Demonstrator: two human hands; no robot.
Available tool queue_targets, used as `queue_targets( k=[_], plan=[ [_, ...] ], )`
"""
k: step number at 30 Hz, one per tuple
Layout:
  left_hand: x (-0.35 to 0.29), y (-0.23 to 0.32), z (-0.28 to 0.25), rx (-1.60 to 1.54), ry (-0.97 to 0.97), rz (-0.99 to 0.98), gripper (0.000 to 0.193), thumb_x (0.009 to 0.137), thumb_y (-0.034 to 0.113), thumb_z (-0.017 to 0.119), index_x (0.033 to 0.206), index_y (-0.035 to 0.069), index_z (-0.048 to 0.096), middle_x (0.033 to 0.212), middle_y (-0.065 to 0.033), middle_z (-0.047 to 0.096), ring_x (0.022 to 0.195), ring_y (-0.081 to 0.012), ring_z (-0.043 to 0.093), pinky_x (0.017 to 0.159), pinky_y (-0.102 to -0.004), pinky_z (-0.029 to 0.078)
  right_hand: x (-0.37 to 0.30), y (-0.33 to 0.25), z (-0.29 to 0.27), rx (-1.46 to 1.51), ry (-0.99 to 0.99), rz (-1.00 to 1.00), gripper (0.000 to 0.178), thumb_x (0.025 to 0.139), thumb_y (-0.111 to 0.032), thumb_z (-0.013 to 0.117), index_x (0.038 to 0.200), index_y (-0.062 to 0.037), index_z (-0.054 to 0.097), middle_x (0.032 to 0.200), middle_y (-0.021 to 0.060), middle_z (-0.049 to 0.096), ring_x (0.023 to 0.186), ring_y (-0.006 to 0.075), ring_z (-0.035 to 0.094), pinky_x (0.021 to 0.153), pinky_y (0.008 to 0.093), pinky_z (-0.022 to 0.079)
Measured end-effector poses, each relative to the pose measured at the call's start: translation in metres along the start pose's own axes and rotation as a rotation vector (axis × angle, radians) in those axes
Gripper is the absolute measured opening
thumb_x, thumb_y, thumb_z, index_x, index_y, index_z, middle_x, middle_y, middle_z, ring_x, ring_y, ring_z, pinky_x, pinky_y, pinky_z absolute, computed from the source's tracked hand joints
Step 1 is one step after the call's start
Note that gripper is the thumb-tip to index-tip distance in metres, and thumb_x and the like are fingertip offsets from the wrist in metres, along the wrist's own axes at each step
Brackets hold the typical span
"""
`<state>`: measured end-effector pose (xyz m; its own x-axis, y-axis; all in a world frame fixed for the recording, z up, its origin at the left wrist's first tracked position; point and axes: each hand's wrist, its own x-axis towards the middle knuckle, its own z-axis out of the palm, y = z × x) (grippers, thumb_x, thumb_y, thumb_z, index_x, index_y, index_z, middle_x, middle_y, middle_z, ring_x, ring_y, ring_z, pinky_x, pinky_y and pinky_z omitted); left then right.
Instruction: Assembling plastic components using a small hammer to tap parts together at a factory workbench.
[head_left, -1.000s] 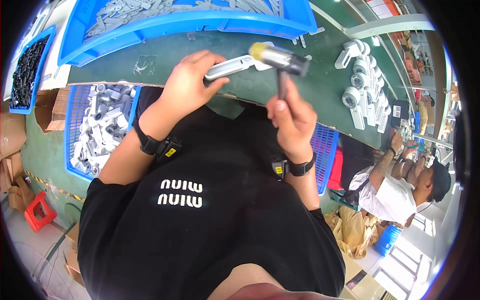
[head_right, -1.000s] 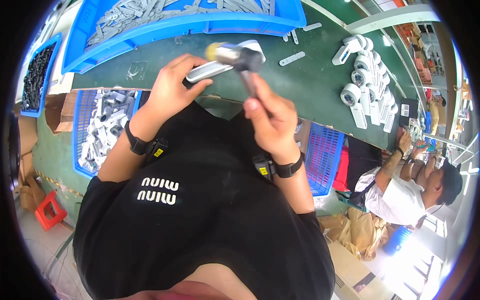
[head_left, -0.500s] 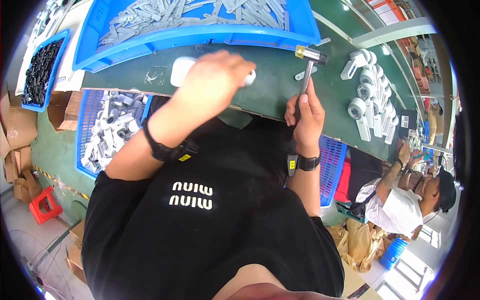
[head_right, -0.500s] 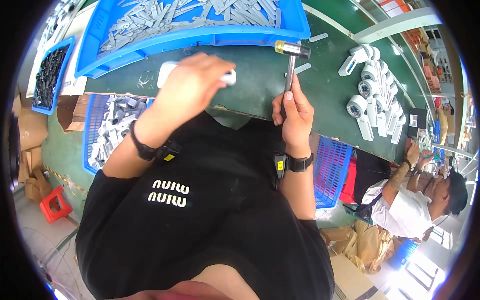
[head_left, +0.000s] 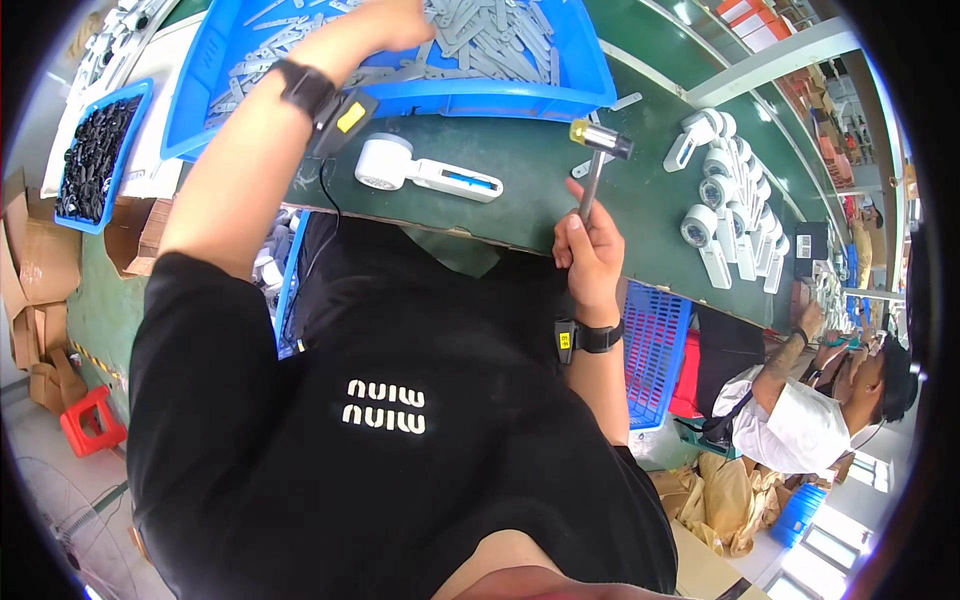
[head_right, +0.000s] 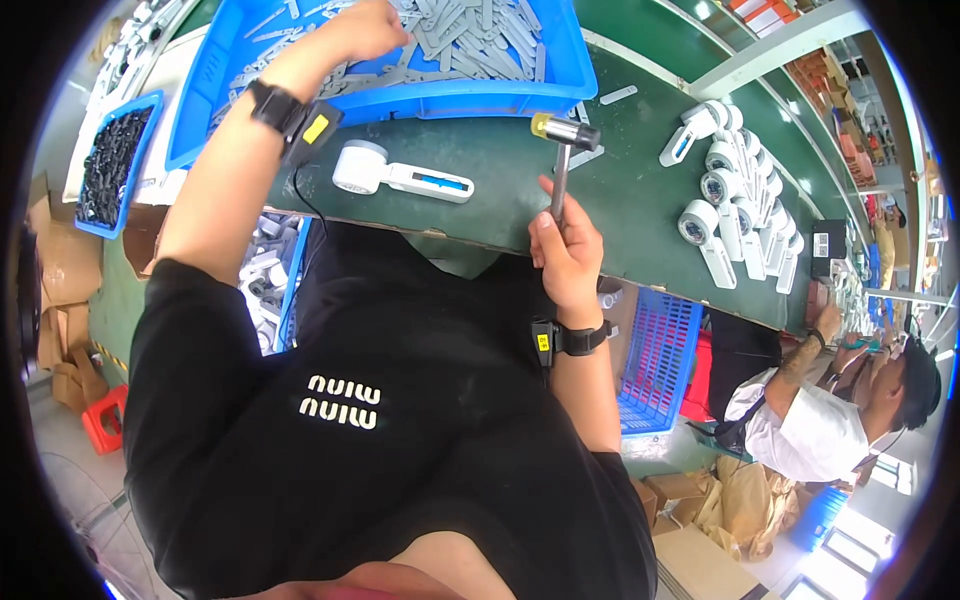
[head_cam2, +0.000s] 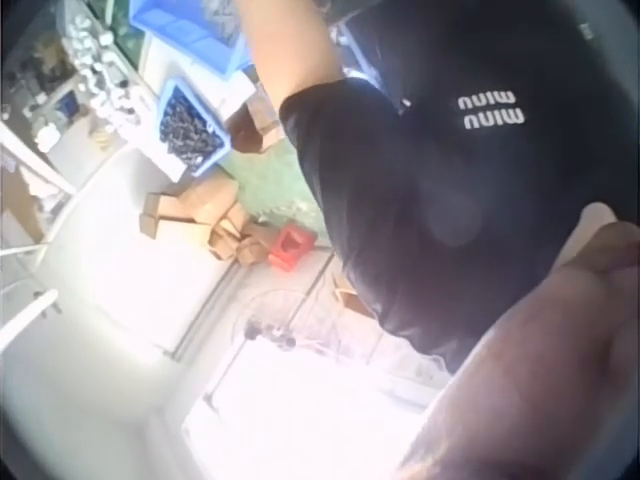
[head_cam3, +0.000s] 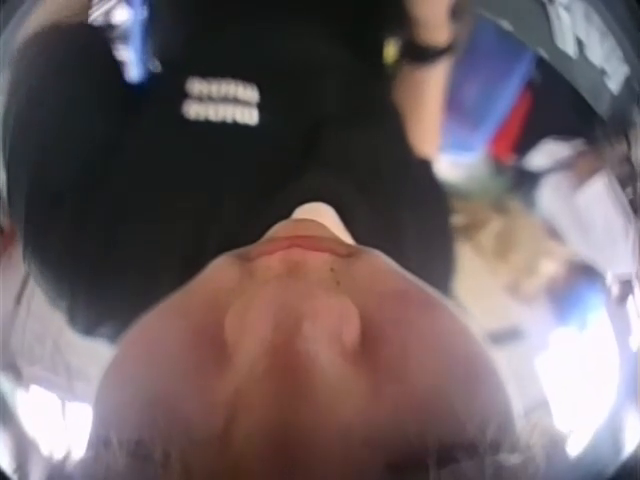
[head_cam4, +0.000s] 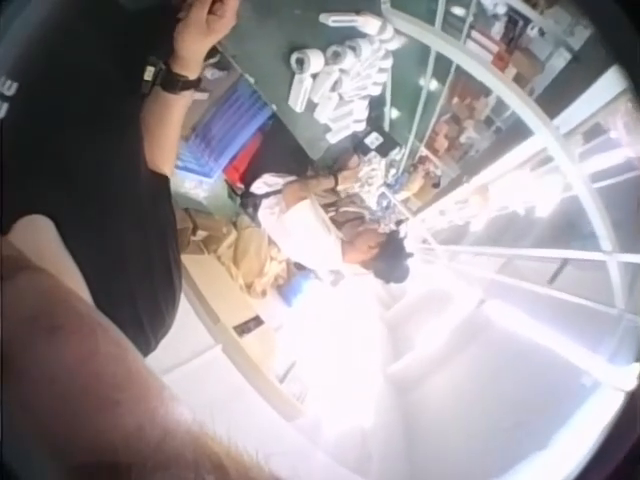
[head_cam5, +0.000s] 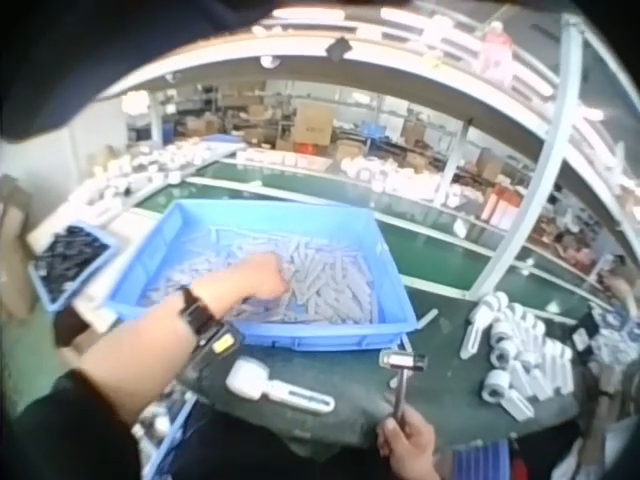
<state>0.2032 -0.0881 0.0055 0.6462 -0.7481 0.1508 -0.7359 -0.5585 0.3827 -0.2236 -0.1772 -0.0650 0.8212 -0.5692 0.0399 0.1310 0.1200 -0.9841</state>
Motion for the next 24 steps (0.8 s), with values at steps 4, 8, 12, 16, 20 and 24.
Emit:
queue_targets(
  k=[4,8,12,16,20,24],
  plan=[
    [0.002,0.028,-0.008,0.106,-0.41,-0.204,0.047,0.089,0.041,0.083,0.1,-0.004,0.078,0.099,-0.0227,0.08,0.087,-0.0318,0.079,0.076,-0.0425,0.061,-0.005,0.0,-0.001,-0.036,0.017,-0.018,0.047,0.113,-0.009,0.06,0.159,0.0018,0.054,0.081,-0.0026,0.057,0.065,0.0048,0.049,0.056,0.0218,0.04],
    [0.015,-0.009,0.005,0.192,-0.251,-0.03,0.051,0.087,0.041,0.082,0.102,-0.008,0.08,0.107,-0.0286,0.08,0.096,-0.0395,0.079,0.084,-0.048,0.063,-0.006,0.0,0.002,-0.049,0.008,-0.035,0.043,0.113,-0.009,0.061,0.154,0.0022,0.058,0.08,-0.0028,0.058,0.064,0.0048,0.049,0.057,0.0216,0.041],
    [0.006,-0.025,-0.014,0.377,-0.106,-0.021,0.037,0.09,0.032,0.081,0.108,0.0,0.08,0.103,-0.0228,0.081,0.093,-0.0408,0.078,0.084,-0.0471,0.062,-0.008,-0.001,0.0,-0.096,0.014,-0.038,0.04,0.112,-0.009,0.062,0.15,0.0027,0.061,0.08,-0.0034,0.058,0.064,0.0041,0.05,0.058,0.0212,0.041],
    [-0.065,0.018,-0.066,0.321,0.21,0.069,0.022,0.091,0.02,0.071,0.099,0.003,0.082,0.086,-0.0259,0.077,0.084,-0.0431,0.077,0.078,-0.054,0.061,-0.005,-0.003,0.002,-0.085,0.028,-0.013,0.034,0.112,-0.01,0.063,0.143,0.0026,0.067,0.079,-0.0036,0.059,0.062,0.0034,0.049,0.056,0.0211,0.041],
    [-0.139,0.052,-0.061,-0.033,0.353,0.486,0.006,0.102,0.008,0.07,0.108,0.006,0.073,0.093,-0.0138,0.077,0.09,-0.0335,0.078,0.075,-0.0386,0.061,0.004,-0.004,0.007,-0.114,0.06,0.027,0.026,0.111,-0.014,0.065,0.131,0.0014,0.073,0.076,-0.0004,0.063,0.053,0.0032,0.046,0.048,0.0223,0.038],
    [-0.196,0.089,-0.02,-0.197,0.297,0.847,0.018,0.082,-0.001,0.077,0.099,0.005,0.072,0.102,-0.0109,0.076,0.088,-0.0339,0.075,0.077,-0.0435,0.062,0.014,-0.038,0.046,0.222,0.03,0.1,0.032,0.112,-0.02,0.067,0.133,0.0038,0.073,0.078,0.0095,0.071,0.046,0.0045,0.043,0.045,0.0238,0.036]
  ],
)
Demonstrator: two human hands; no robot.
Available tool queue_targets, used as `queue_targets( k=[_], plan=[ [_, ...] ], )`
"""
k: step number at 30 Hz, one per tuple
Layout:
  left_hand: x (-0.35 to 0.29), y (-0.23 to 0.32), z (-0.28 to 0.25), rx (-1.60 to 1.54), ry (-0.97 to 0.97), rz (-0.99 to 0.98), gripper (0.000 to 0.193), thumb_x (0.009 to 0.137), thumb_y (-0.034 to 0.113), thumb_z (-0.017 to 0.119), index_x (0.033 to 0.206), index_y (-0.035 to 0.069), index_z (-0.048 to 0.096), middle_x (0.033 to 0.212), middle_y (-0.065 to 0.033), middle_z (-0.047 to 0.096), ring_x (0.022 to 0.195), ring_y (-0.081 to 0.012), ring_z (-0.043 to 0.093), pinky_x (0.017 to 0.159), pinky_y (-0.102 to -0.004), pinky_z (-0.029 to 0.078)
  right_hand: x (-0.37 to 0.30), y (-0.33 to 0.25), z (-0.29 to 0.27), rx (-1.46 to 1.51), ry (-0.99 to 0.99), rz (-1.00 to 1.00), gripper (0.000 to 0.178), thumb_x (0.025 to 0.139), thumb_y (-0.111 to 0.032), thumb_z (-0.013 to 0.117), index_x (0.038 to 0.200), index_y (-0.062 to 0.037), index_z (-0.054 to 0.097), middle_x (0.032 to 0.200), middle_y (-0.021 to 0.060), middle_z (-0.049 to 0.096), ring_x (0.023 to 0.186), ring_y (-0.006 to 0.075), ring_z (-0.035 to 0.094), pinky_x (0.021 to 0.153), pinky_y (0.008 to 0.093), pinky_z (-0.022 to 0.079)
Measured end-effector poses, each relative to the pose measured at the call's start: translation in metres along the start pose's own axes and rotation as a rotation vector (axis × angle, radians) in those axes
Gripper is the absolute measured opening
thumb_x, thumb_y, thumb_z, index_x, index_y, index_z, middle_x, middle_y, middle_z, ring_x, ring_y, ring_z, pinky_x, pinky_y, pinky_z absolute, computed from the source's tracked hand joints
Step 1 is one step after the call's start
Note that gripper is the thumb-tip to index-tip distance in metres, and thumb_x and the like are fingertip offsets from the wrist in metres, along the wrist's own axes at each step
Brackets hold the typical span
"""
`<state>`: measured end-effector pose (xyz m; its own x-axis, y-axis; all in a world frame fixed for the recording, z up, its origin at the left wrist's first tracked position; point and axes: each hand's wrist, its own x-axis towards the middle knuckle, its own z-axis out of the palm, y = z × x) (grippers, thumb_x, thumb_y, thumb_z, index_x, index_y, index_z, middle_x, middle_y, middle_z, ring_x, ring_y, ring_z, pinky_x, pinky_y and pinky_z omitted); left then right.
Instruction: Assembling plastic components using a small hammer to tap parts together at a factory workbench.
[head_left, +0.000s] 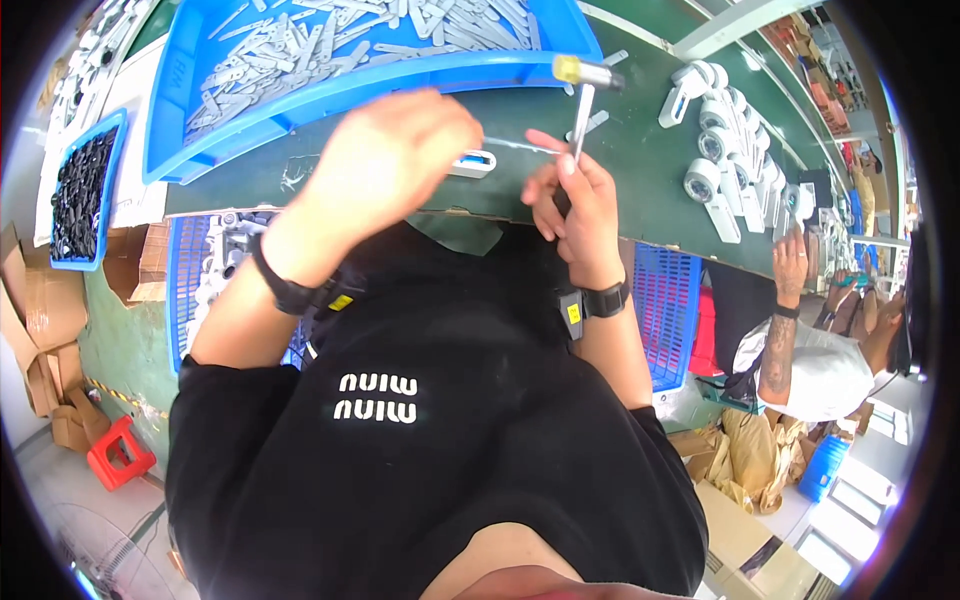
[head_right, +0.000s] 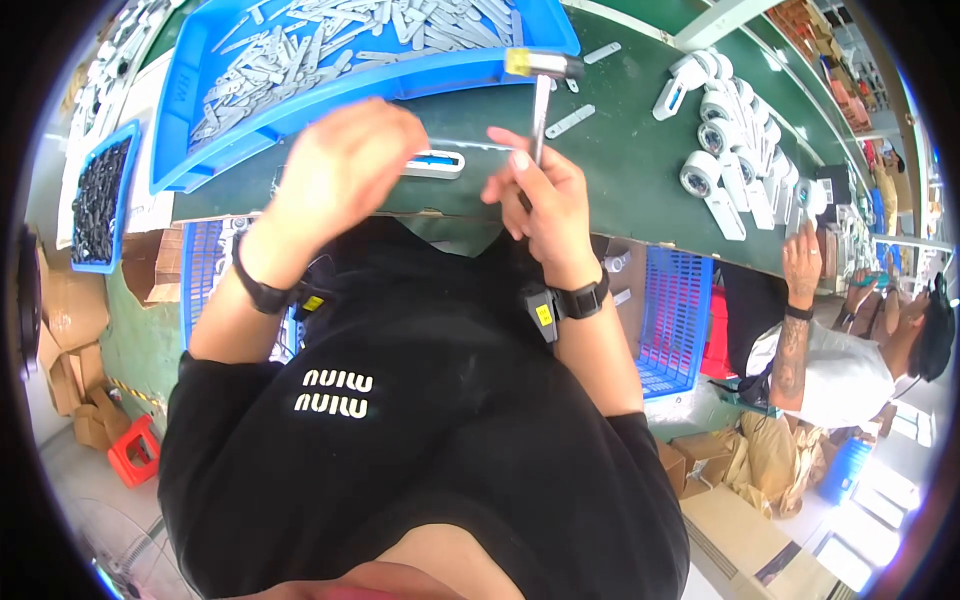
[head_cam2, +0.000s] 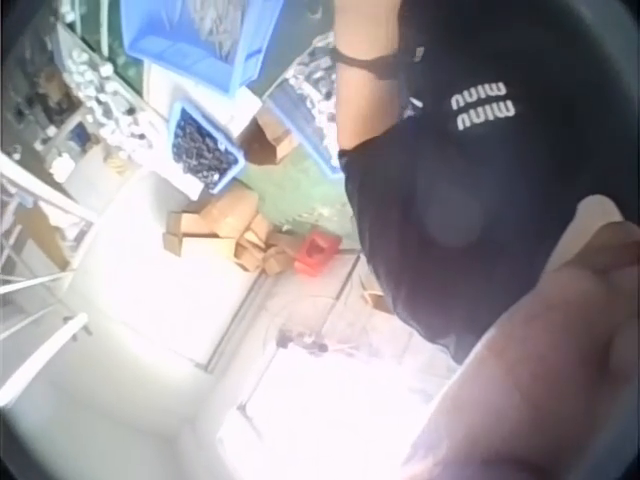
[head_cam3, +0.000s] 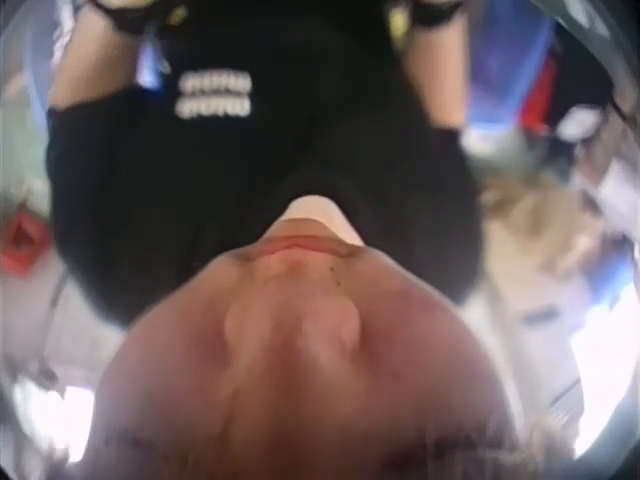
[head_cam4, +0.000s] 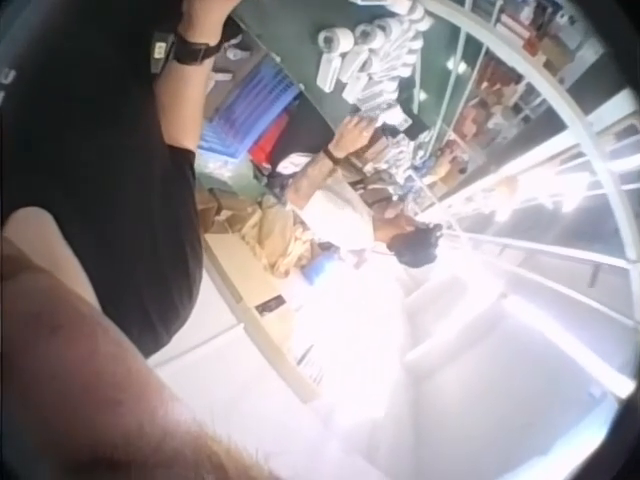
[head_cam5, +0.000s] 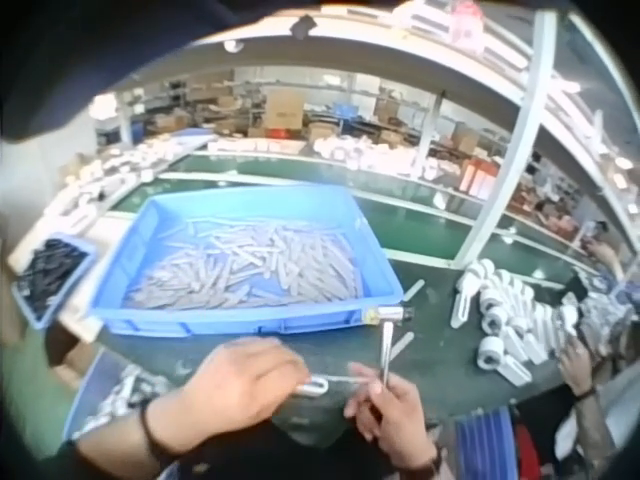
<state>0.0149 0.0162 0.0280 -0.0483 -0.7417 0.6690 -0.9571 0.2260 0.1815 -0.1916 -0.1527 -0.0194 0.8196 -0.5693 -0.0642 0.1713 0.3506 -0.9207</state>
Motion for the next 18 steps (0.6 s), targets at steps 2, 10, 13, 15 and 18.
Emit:
queue_targets(
  k=[2,10,13,15,18],
  plan=[
    [-0.014,0.009,0.019,-0.086,-0.019,-0.001,0.02,0.081,-0.001,0.078,0.099,0.005,0.071,0.102,-0.0106,0.075,0.087,-0.033,0.073,0.073,-0.043,0.061,0.004,-0.003,0.009,-0.06,-0.006,0.051,0.032,0.111,-0.02,0.068,0.132,0.0048,0.073,0.083,0.0127,0.075,0.046,0.0042,0.045,0.045,0.0242,0.037],
    [-0.025,0.012,0.032,-0.034,0.056,-0.219,0.026,0.085,0.019,0.085,0.104,0.007,0.073,0.101,-0.0076,0.074,0.093,-0.0303,0.071,0.089,-0.0436,0.055,-0.001,-0.006,0.009,-0.421,0.116,0.089,0.028,0.103,-0.008,0.077,0.129,0.0026,0.075,0.081,0.0019,0.07,0.053,0.0029,0.052,0.05,0.0215,0.042],
    [-0.032,0.001,0.038,0.019,-0.028,-0.221,0.024,0.084,0.019,0.088,0.102,0.008,0.076,0.106,-0.0068,0.076,0.097,-0.0301,0.072,0.093,-0.0447,0.055,0.004,0.003,-0.008,-0.522,-0.01,0.062,0.027,0.1,-0.007,0.079,0.127,-0.002,0.079,0.079,-0.0063,0.068,0.067,0.0006,0.056,0.056,0.0222,0.041],
    [-0.036,-0.002,0.041,0.022,-0.057,-0.196,0.023,0.083,0.018,0.09,0.101,0.008,0.078,0.11,-0.0065,0.078,0.099,-0.0303,0.073,0.094,-0.0454,0.055,0.004,0.009,-0.014,-0.544,-0.169,0.041,0.032,0.099,-0.004,0.078,0.131,-0.0027,0.08,0.08,-0.0089,0.064,0.071,0.0003,0.053,0.061,0.0224,0.041],
    [-0.035,-0.001,0.042,0.011,-0.05,-0.196,0.021,0.082,0.017,0.091,0.098,0.009,0.08,0.11,-0.0048,0.077,0.099,-0.0296,0.072,0.093,-0.045,0.055,0.005,0.022,-0.017,-0.551,-0.217,0.007,0.045,0.1,0.0,0.077,0.144,-0.0039,0.074,0.086,-0.0085,0.064,0.07,0.0008,0.055,0.061,0.0203,0.042]
  ],
)
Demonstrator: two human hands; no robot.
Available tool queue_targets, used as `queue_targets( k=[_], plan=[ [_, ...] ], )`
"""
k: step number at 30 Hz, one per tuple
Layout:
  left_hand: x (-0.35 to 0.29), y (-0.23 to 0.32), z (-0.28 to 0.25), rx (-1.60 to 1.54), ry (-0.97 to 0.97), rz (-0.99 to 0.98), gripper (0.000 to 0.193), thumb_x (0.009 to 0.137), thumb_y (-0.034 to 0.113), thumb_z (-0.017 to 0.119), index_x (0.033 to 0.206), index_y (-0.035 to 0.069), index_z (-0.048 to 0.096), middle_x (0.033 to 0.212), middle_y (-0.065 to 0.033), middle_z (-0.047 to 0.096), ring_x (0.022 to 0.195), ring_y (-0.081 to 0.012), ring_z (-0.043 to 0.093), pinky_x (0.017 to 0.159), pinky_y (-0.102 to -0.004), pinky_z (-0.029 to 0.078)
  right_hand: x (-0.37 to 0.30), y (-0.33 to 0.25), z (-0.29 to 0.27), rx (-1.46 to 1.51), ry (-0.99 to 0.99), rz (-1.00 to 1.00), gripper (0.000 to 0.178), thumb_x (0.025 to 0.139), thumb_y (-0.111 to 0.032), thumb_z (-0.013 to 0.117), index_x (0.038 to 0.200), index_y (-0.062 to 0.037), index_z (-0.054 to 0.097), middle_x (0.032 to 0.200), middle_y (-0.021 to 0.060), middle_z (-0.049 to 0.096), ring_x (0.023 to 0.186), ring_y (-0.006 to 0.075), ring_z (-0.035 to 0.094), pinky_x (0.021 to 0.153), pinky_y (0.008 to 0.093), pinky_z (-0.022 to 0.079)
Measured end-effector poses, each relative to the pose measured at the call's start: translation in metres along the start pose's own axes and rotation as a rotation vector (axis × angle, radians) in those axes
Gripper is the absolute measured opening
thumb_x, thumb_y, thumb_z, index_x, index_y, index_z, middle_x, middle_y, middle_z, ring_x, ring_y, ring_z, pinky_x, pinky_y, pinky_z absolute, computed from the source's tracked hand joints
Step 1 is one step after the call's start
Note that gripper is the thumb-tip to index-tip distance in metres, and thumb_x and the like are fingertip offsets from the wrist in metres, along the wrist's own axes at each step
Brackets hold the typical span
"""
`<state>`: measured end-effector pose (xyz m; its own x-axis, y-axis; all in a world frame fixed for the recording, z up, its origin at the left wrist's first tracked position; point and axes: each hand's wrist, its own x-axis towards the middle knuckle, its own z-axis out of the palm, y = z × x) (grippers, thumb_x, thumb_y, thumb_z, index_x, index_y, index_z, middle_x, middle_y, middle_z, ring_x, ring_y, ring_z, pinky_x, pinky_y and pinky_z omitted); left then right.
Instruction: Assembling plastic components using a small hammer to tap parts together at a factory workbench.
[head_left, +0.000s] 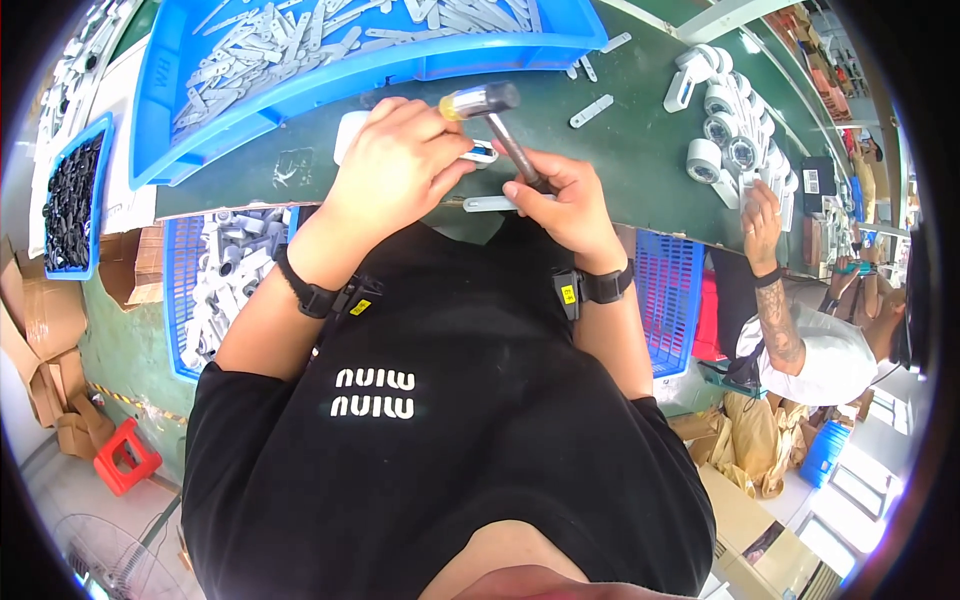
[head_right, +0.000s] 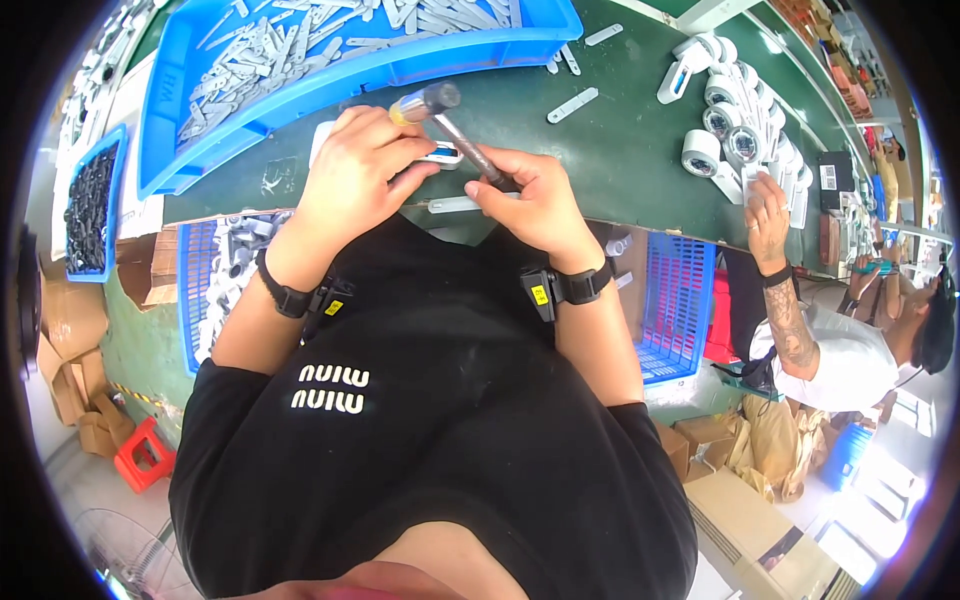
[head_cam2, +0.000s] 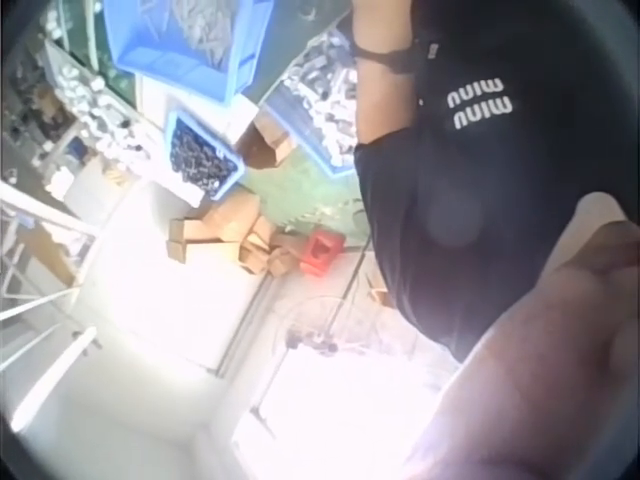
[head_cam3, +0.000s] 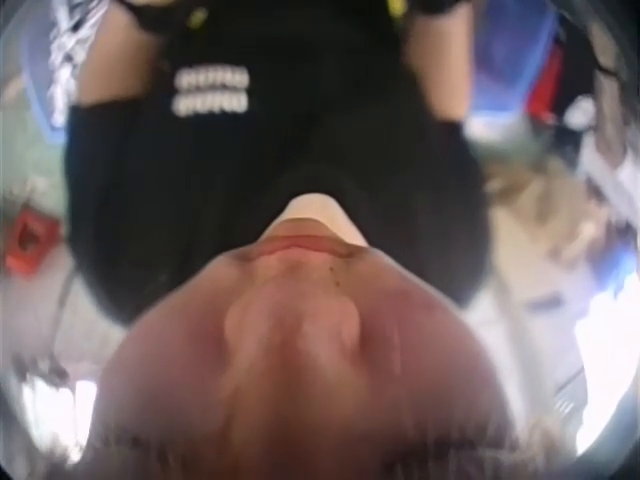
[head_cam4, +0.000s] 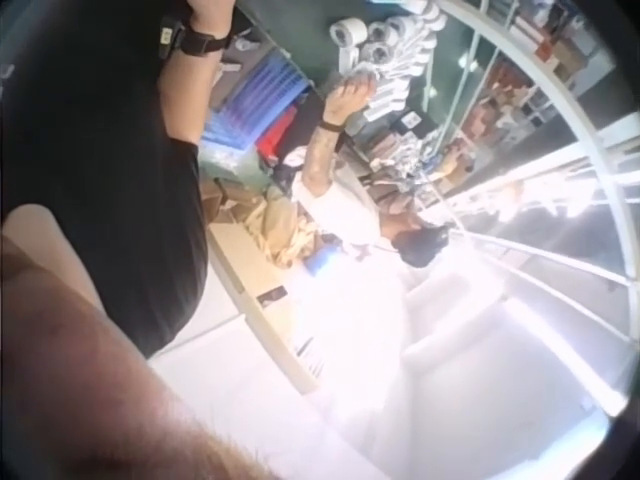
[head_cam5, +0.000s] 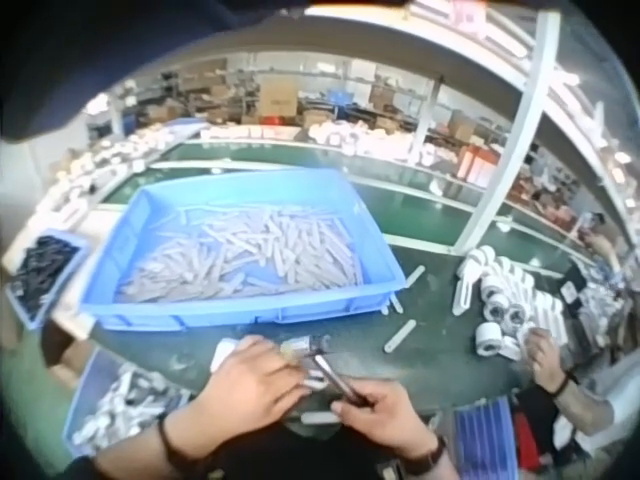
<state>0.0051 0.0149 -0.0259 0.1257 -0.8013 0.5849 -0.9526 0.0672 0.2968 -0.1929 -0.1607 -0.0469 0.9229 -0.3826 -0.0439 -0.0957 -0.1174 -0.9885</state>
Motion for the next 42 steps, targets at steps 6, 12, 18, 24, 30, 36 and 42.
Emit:
queue_targets(
  k=[6,12,18,24,30,36,42],
  plan=[
    [-0.002,0.0,0.004,-0.003,0.021,0.014,0.015,0.084,0.018,0.087,0.091,0.01,0.077,0.103,-0.0005,0.072,0.096,-0.025,0.069,0.087,-0.0408,0.055,0.005,-0.007,0.001,-0.023,-0.018,0.023,0.048,0.099,0.003,0.074,0.147,-0.0049,0.073,0.084,-0.0105,0.058,0.071,0.0004,0.049,0.062,0.022,0.039],
    [-0.004,0.002,0.003,0.005,-0.009,0.006,0.017,0.083,0.013,0.09,0.097,0.009,0.081,0.107,-0.0044,0.074,0.1,-0.0293,0.071,0.083,-0.0429,0.058,0.006,-0.009,-0.003,-0.09,-0.073,0.068,0.046,0.099,0.001,0.072,0.145,-0.007,0.075,0.078,-0.011,0.055,0.068,0.001,0.046,0.061,0.0216,0.036],
    [-0.004,0.003,0.004,-0.009,-0.018,-0.016,0.014,0.087,0.012,0.087,0.098,0.007,0.079,0.107,-0.0061,0.073,0.101,-0.031,0.071,0.085,-0.0439,0.059,0.007,-0.016,-0.001,-0.041,-0.064,0.104,0.04,0.099,-0.001,0.074,0.138,-0.0071,0.078,0.074,-0.011,0.054,0.066,0.0012,0.045,0.059,0.023,0.035],
    [0.0,0.009,0.002,-0.042,-0.07,-0.088,0.021,0.088,0.01,0.085,0.107,0.006,0.077,0.113,-0.0074,0.076,0.104,-0.0311,0.071,0.087,-0.0444,0.059,0.002,-0.008,-0.006,0.081,0.054,0.106,0.012,0.1,-0.007,0.079,0.111,-0.0034,0.08,0.076,-0.0099,0.061,0.065,0.0006,0.051,0.058,0.0213,0.04],
    [0.006,0.034,-0.02,-0.045,-0.072,-0.021,0.033,0.087,0.016,0.087,0.115,0.004,0.075,0.115,-0.0101,0.077,0.106,-0.0361,0.07,0.094,-0.0476,0.055,-0.002,0.005,-0.011,0.249,0.044,0.035,0.014,0.099,-0.013,0.085,0.105,-0.003,0.077,0.08,-0.0067,0.067,0.062,0.0008,0.054,0.055,0.0198,0.041],
    [-0.009,0.037,-0.008,-0.324,-0.09,-0.089,0.025,0.089,0.011,0.086,0.113,0.005,0.08,0.103,-0.0092,0.076,0.095,-0.0326,0.07,0.088,-0.0452,0.054,-0.007,0.003,-0.005,0.192,0.062,-0.101,0.017,0.099,-0.011,0.085,0.11,-0.002,0.076,0.081,-0.0046,0.069,0.063,0.0021,0.054,0.055,0.0199,0.041],
    [-0.007,0.014,-0.022,-0.215,0.005,-0.118,0.021,0.089,0.006,0.085,0.11,0.005,0.082,0.098,-0.0074,0.075,0.089,-0.0291,0.07,0.081,-0.0406,0.055,-0.002,-0.003,0.001,0.343,0.182,-0.033,0.017,0.104,-0.013,0.08,0.116,-0.0016,0.076,0.087,0.0018,0.077,0.06,0.0024,0.054,0.052,0.0206,0.04]
  ],
)
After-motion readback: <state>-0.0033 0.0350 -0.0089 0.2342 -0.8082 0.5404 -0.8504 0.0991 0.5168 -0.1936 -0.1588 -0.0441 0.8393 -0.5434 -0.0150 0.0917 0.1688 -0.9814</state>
